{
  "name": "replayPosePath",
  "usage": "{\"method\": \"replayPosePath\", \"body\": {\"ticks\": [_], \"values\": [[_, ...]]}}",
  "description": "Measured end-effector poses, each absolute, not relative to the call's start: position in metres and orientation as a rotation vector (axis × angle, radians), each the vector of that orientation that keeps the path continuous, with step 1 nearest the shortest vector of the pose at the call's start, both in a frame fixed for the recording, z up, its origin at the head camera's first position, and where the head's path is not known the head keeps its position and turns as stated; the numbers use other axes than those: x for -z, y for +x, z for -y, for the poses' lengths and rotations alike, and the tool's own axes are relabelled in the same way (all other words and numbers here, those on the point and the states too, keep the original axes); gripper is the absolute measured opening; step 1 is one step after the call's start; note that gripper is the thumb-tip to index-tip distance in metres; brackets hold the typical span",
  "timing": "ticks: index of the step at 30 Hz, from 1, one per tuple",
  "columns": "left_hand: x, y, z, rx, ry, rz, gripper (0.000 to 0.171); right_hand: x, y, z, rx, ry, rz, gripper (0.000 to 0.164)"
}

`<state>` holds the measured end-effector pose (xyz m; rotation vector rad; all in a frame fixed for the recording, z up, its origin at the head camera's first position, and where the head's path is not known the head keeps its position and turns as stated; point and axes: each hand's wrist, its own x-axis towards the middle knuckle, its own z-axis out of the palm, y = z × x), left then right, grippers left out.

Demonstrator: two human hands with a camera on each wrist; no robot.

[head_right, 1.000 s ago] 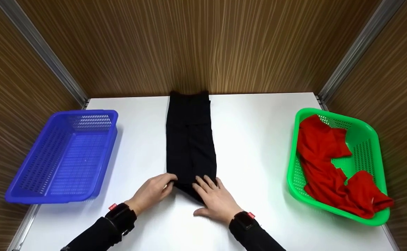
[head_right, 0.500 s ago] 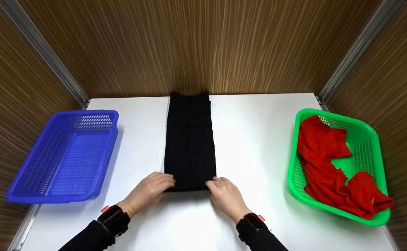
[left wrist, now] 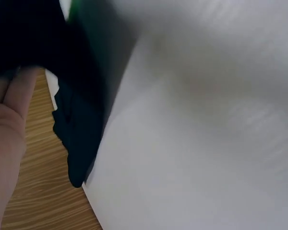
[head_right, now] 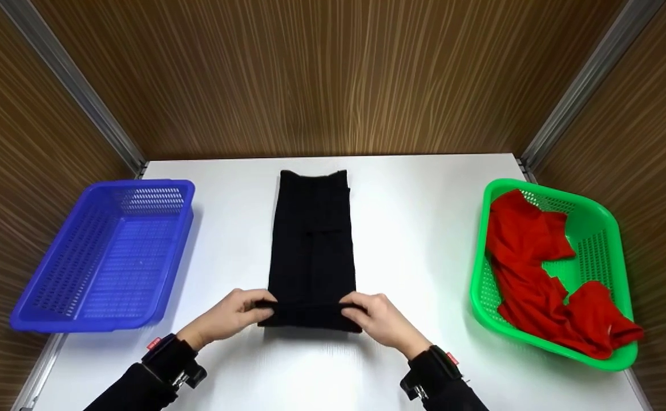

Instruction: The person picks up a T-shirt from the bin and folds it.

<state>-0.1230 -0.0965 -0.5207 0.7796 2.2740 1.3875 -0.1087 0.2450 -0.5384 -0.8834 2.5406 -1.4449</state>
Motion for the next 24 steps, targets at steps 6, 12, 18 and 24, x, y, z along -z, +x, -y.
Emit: {"method": "replayPosePath", "body": {"ticks": [6,12,18,24], "values": [[0.517,-0.128,0.095,-1.530,0.597,-2.077,0.022,0.524,-0.119,-0.240,1.494,-0.547,-2.325,0.017],[0.524,-0.144,0.085,-1.576,0.452,-2.252,0.029,0.529,-0.147,-0.230,1.444,-0.436,-2.596,0.017],[0.530,-0.169,0.071,-1.560,0.293,-2.430,0.029,0.540,-0.178,-0.219,1.355,-0.397,-2.818,0.014],[0.543,-0.190,0.063,-1.501,0.216,-2.557,0.028,0.555,-0.199,-0.212,1.211,-0.363,-2.916,0.013]]}}
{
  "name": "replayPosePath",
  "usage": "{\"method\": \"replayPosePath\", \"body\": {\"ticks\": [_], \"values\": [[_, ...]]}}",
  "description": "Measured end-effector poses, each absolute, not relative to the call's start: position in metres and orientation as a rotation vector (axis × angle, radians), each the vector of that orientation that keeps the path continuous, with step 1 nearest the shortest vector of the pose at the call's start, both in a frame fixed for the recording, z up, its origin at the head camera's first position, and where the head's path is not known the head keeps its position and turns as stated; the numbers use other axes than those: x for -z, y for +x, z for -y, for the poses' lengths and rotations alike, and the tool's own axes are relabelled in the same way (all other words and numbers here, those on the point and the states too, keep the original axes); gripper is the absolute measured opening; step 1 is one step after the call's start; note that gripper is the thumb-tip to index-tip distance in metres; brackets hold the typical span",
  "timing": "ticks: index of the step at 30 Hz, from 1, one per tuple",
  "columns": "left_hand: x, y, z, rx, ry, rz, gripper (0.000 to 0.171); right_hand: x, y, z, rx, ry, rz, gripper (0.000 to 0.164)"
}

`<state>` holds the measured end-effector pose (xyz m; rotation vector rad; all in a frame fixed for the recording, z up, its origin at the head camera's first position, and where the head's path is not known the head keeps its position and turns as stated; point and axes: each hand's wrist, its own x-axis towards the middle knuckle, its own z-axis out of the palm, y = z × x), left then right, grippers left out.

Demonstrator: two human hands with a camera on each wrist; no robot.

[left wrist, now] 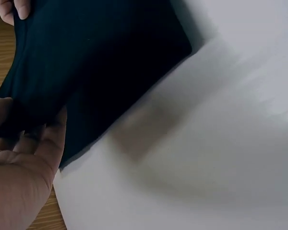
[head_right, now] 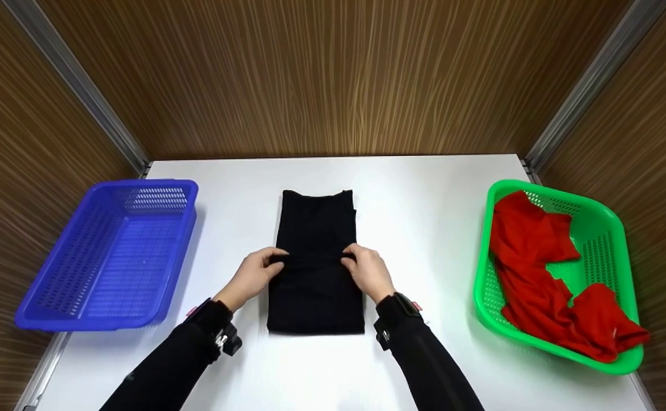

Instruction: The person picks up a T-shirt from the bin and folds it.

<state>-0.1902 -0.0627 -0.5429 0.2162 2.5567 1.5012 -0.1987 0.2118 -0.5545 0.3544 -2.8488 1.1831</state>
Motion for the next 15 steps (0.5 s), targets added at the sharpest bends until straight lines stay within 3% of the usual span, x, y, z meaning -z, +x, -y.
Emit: {"method": "replayPosePath", "body": {"ticks": [10,15], "values": [[0.566,-0.200,0.056,-1.185,0.141,-2.835,0.025,0.577,-0.207,-0.199,-0.892,0.266,2.881,0.014],[0.578,-0.191,0.059,-0.858,0.178,-3.016,0.047,0.589,-0.203,-0.203,-0.666,0.342,2.788,0.026]]}}
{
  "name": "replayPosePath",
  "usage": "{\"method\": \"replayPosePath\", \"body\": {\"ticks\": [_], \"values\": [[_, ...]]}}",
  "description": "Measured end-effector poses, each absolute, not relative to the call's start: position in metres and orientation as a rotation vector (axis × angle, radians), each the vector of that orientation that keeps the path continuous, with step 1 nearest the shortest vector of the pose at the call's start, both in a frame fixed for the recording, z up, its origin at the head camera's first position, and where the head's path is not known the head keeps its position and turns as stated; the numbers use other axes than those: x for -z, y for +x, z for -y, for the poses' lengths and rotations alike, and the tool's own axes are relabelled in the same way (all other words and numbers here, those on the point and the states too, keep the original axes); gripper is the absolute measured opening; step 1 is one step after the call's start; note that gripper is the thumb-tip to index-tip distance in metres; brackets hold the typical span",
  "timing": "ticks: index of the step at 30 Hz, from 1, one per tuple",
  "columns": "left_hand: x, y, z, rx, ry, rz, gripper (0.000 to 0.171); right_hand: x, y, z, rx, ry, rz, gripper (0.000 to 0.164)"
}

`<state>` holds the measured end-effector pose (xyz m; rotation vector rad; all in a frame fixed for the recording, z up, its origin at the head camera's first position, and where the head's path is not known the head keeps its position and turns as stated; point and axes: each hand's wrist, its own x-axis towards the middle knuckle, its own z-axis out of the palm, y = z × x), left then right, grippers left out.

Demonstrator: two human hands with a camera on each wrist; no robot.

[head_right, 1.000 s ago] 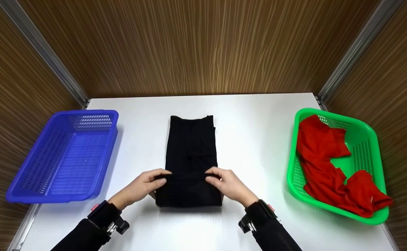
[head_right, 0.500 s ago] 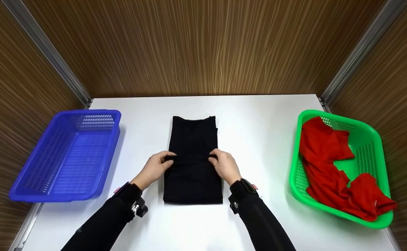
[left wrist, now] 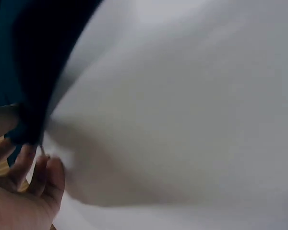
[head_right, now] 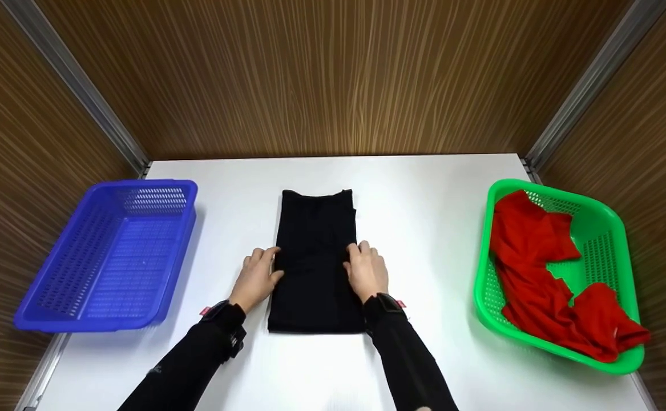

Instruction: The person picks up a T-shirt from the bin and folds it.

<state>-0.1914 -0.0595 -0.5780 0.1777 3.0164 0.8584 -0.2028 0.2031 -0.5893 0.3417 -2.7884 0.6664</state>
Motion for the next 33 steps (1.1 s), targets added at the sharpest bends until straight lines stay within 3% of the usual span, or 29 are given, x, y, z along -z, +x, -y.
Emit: {"method": "replayPosePath", "body": {"ticks": [2,5,9,14,15,17,21,24,26,30,33], "values": [[0.582,-0.185,0.064,-0.798,0.262,-3.083,0.052,0.593,-0.198,-0.208,-0.609,0.421,2.732,0.033],[0.584,-0.172,0.076,-0.744,0.532,-3.130,0.040,0.594,-0.187,-0.216,-0.570,0.612,2.653,0.033],[0.584,-0.149,0.091,-0.580,1.015,-3.052,0.019,0.594,-0.165,-0.226,-0.527,0.946,2.537,0.026],[0.589,-0.130,0.100,-0.379,1.447,-2.967,0.011,0.598,-0.139,-0.234,-0.535,1.242,2.392,0.005],[0.590,-0.128,0.101,-0.356,1.496,-2.962,0.010,0.599,-0.135,-0.235,-0.539,1.272,2.379,0.008],[0.592,-0.125,0.102,-0.326,1.559,-2.952,0.008,0.601,-0.128,-0.238,-0.533,1.305,2.386,0.016],[0.594,-0.119,0.104,-0.259,1.597,-2.946,0.015,0.605,-0.117,-0.247,-0.537,1.316,2.448,0.007],[0.594,-0.115,0.105,-0.170,1.615,-2.956,0.018,0.606,-0.111,-0.254,-0.536,1.321,2.470,0.024],[0.593,-0.112,0.105,-0.053,1.646,-2.968,0.012,0.606,-0.109,-0.256,-0.508,1.329,2.457,0.028],[0.588,-0.111,0.103,0.152,1.723,-3.011,0.004,0.604,-0.110,-0.253,-0.419,1.335,2.377,0.019],[0.581,-0.114,0.101,0.029,1.696,-3.082,0.004,0.599,-0.111,-0.249,-0.446,1.286,2.334,0.016]]}}
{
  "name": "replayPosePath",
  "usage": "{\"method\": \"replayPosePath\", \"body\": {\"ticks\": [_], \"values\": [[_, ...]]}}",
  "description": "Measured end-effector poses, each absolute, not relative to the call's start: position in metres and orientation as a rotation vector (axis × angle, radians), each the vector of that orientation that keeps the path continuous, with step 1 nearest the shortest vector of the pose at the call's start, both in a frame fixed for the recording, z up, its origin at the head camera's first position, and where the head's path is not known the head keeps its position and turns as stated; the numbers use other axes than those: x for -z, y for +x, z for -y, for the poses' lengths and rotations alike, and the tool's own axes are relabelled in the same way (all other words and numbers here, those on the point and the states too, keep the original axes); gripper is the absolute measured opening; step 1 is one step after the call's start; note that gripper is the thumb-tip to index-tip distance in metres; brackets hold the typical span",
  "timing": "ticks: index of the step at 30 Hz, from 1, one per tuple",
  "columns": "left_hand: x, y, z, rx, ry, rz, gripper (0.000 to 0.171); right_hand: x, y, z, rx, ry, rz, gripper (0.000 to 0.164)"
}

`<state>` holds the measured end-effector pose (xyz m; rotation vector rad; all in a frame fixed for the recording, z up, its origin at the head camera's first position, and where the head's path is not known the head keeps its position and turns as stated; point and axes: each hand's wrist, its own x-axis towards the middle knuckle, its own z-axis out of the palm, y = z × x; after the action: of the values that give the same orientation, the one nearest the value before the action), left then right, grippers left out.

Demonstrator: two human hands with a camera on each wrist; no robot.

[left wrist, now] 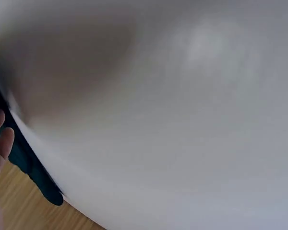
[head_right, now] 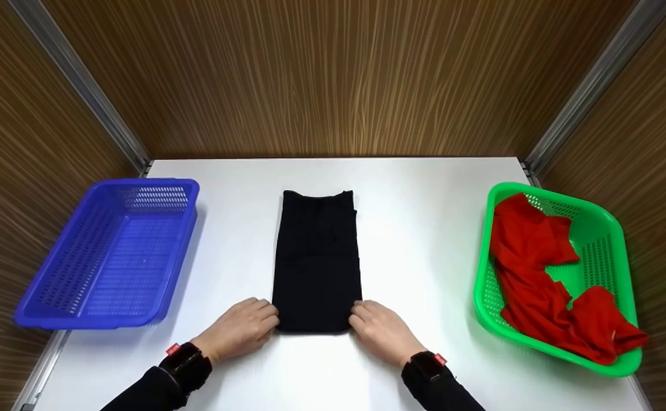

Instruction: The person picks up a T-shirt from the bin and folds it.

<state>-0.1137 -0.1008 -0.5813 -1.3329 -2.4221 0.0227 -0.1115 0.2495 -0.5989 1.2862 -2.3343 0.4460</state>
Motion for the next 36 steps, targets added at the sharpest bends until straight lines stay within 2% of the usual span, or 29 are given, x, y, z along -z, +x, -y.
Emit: {"method": "replayPosePath", "body": {"ticks": [8,13,18,23,29,36], "values": [[0.538,-0.122,0.100,0.787,-1.033,2.537,0.019,0.558,-0.117,-0.243,-0.951,0.918,2.418,0.024],[0.513,-0.124,0.100,1.170,-0.909,2.543,0.014,0.531,-0.119,-0.239,-1.235,0.777,2.462,0.026],[0.500,-0.128,0.099,1.443,-0.829,2.516,0.011,0.513,-0.121,-0.236,-1.447,0.638,2.524,0.019],[0.497,-0.139,0.095,1.740,-0.567,2.592,0.012,0.507,-0.132,-0.233,-1.667,0.396,2.656,0.014],[0.507,-0.164,0.086,1.600,-0.288,2.740,0.018,0.522,-0.158,-0.227,-1.610,0.203,2.695,0.018],[0.526,-0.190,0.073,1.297,-0.154,2.781,0.010,0.543,-0.185,-0.219,-1.322,0.159,2.728,0.011]]}}
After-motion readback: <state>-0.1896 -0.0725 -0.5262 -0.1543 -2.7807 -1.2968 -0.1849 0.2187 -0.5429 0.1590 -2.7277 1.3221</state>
